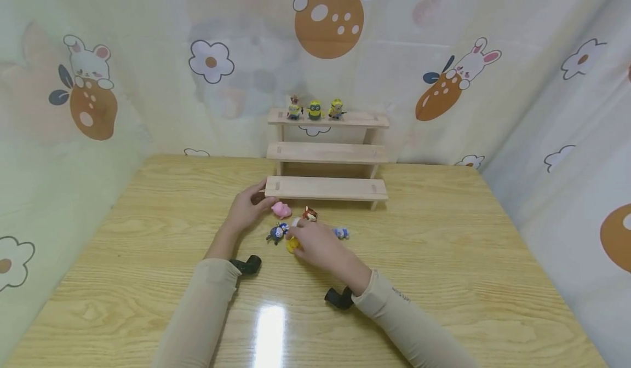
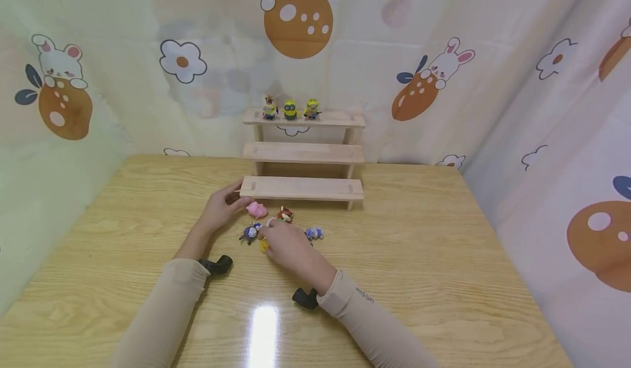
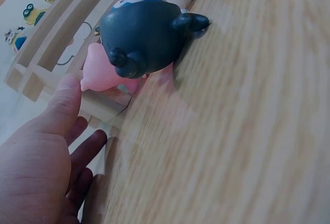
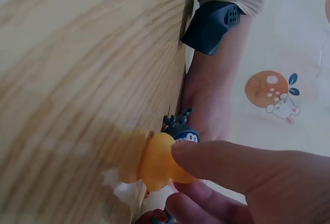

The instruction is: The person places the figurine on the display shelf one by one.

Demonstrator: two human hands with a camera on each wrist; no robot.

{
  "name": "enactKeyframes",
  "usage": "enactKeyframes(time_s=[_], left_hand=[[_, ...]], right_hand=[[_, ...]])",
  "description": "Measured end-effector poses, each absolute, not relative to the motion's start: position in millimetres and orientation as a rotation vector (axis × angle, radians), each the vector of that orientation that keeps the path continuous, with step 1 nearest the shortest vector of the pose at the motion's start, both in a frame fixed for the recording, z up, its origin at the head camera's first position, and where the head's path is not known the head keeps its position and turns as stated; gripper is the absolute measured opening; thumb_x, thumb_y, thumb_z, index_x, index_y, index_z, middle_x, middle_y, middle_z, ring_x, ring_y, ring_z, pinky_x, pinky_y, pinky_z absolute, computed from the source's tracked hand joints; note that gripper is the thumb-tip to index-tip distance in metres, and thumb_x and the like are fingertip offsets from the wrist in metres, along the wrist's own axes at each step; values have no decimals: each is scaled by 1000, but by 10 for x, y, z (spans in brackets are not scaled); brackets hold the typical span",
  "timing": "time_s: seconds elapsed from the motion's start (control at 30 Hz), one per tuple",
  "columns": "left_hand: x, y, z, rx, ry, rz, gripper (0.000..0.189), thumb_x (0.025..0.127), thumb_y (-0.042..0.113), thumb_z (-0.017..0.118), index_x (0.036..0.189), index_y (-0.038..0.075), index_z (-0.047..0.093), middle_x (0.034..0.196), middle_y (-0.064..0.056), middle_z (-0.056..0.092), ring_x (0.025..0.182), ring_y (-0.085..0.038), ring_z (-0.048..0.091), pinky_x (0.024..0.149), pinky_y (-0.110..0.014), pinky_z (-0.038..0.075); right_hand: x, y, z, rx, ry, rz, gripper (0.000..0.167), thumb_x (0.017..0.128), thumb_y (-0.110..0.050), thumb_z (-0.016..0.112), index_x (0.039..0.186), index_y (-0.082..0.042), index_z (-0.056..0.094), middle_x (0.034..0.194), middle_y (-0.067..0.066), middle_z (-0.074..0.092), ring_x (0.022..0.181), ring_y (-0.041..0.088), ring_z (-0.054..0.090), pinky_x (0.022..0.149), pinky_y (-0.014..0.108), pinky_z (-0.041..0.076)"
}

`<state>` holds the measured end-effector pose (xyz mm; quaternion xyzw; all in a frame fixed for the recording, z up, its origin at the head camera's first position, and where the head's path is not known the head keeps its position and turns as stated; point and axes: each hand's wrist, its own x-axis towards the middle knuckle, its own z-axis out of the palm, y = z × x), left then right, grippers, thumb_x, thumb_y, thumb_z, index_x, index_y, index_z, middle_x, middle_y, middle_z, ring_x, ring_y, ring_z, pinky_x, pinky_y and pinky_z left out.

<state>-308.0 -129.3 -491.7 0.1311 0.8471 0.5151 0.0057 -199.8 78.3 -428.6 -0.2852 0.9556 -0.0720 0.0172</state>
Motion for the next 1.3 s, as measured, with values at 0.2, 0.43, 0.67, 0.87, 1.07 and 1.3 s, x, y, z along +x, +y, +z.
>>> enactKeyframes(time_s=[0.2, 0.43, 0.67, 0.87, 1.07, 1.3], left_hand=[[-3085, -1296, -4900, 411, 2650, 1607, 72, 85, 46, 65, 147, 23, 36, 141, -11, 50, 122, -28, 56, 107, -41, 42], [-3098, -1292, -4892, 430, 2646, 1609, 73, 85, 46, 65, 148, 21, 35, 140, -12, 51, 121, -28, 56, 107, -42, 42], [-3095, -1301, -4875, 420, 2639, 1619, 72, 86, 45, 65, 147, 23, 35, 144, -10, 48, 123, -28, 54, 107, -41, 41], [-3106, -1308, -4883, 434, 2675, 1602, 69, 87, 42, 65, 147, 22, 38, 133, -12, 57, 115, -26, 60, 102, -42, 46], [-3105, -1315, -4905, 455, 2679, 1611, 67, 88, 39, 66, 146, 21, 38, 131, -12, 59, 113, -26, 61, 101, -41, 46], [-3102, -1310, -4961, 471, 2686, 1602, 70, 87, 42, 65, 147, 21, 36, 132, -12, 59, 113, -25, 61, 102, -42, 46]], right_hand=[[-2010, 792, -4287, -870, 2947, -303, 30, 85, -24, 72, 112, -12, 68, 105, 3, 66, 91, 17, 62, 78, 29, 53], [-2008, 795, -4281, -873, 2941, -341, 24, 85, -22, 73, 107, -12, 70, 100, 2, 66, 88, 16, 62, 77, 27, 54], [-2013, 796, -4262, -921, 2928, -355, 21, 84, -21, 73, 102, -11, 71, 98, 2, 66, 86, 14, 62, 74, 24, 53], [-2016, 790, -4255, -932, 2925, -398, 21, 83, -18, 75, 102, -9, 72, 98, 3, 68, 89, 15, 63, 76, 26, 54], [-2014, 793, -4256, -911, 2898, -469, 19, 82, -18, 76, 99, -11, 72, 94, 0, 66, 82, 11, 58, 72, 23, 51], [-2018, 846, -4212, -933, 2862, -630, 16, 79, -15, 77, 95, -11, 73, 85, -3, 64, 74, 9, 52, 66, 20, 46]])
